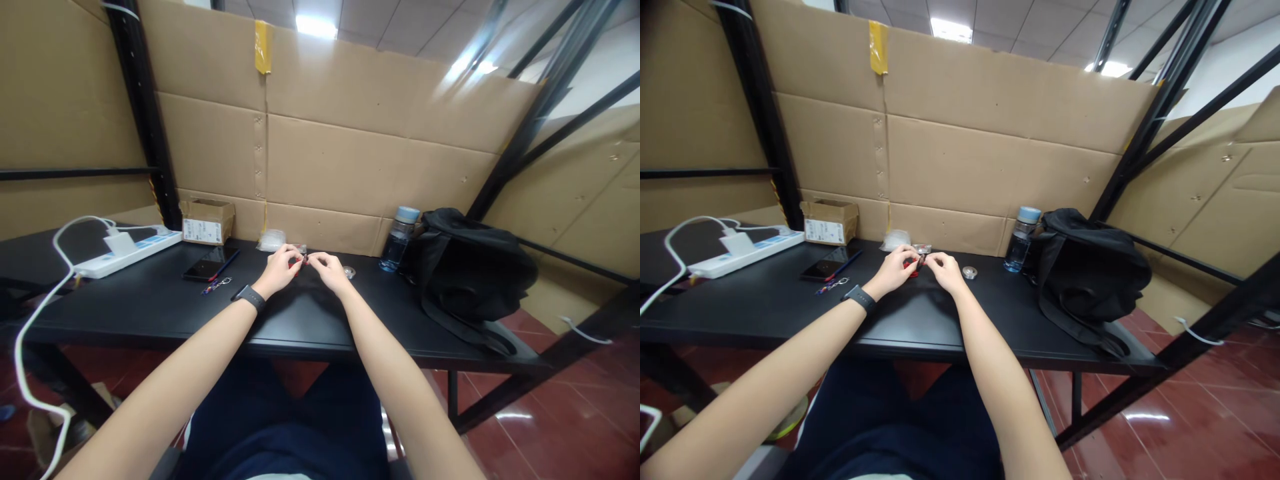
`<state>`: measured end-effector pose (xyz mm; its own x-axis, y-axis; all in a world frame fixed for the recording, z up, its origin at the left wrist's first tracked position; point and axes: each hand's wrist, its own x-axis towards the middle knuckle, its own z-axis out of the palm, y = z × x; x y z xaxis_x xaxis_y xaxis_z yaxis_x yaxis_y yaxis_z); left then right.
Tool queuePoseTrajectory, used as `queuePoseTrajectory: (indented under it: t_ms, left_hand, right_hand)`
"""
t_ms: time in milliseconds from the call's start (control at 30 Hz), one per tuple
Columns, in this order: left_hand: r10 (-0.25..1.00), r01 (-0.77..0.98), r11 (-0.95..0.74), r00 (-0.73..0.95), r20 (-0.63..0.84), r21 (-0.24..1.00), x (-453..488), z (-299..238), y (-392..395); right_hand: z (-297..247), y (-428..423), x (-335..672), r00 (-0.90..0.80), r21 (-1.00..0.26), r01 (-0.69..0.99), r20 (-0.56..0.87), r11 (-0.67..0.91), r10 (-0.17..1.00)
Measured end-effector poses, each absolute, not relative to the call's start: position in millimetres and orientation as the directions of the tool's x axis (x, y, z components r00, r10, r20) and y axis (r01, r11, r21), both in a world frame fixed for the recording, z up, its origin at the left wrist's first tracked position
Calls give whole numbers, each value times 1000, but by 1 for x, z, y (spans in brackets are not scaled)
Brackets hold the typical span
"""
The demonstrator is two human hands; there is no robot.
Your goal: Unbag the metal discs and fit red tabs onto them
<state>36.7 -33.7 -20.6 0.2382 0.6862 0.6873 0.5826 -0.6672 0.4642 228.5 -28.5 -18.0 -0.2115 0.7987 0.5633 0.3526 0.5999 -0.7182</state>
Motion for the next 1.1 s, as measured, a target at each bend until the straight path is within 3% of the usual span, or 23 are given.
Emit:
queuePoseTrajectory:
  t_ms: [667, 900, 1100]
  left_hand:
    - [684, 592, -675, 277, 674, 441, 38, -20, -37]
    - [716, 466, -675, 224, 661, 573, 36, -19, -36]
    - [698, 564, -699, 403, 592, 440, 32, -17, -43]
  right_hand:
    - [-21, -28, 232, -248, -688, 380, 568, 618, 785]
    - [-20, -26, 236, -212, -684, 408, 574, 605, 791]
    - [-21, -21, 246, -207, -713, 420, 528, 562, 824]
